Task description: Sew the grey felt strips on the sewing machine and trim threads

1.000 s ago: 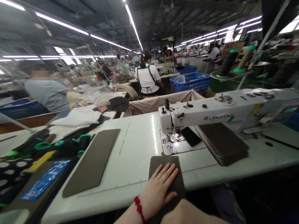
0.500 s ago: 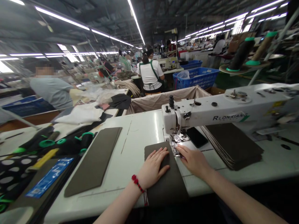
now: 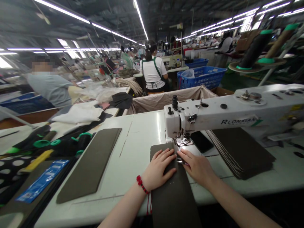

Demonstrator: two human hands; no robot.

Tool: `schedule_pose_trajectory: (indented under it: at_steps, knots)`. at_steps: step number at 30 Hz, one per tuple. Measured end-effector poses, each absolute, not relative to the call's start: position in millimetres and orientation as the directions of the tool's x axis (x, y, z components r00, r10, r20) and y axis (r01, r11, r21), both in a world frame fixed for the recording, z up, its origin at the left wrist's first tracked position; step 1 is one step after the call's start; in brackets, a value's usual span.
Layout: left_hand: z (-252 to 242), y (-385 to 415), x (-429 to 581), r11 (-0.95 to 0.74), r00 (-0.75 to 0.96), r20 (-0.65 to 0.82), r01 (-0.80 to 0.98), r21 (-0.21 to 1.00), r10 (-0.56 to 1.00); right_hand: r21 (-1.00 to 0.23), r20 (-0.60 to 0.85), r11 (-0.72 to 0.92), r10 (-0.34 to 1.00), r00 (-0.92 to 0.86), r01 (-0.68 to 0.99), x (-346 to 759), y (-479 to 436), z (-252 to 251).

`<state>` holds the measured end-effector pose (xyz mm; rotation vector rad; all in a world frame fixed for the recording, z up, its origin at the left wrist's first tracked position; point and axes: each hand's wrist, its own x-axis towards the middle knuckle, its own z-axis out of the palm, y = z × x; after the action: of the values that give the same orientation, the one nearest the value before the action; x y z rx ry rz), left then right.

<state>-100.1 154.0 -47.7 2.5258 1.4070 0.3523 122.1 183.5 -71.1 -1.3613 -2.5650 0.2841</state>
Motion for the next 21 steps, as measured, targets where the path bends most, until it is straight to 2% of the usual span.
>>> schedule_pose_trajectory:
  at_steps: [21]
  knots:
    - [-44.8,161.1,-103.3,-0.516,0.516,0.099,0.786,0.339,0.851,-0.249,0.111,0.549,0.834,-0.54,0.798,120.6,184.5,-71.5]
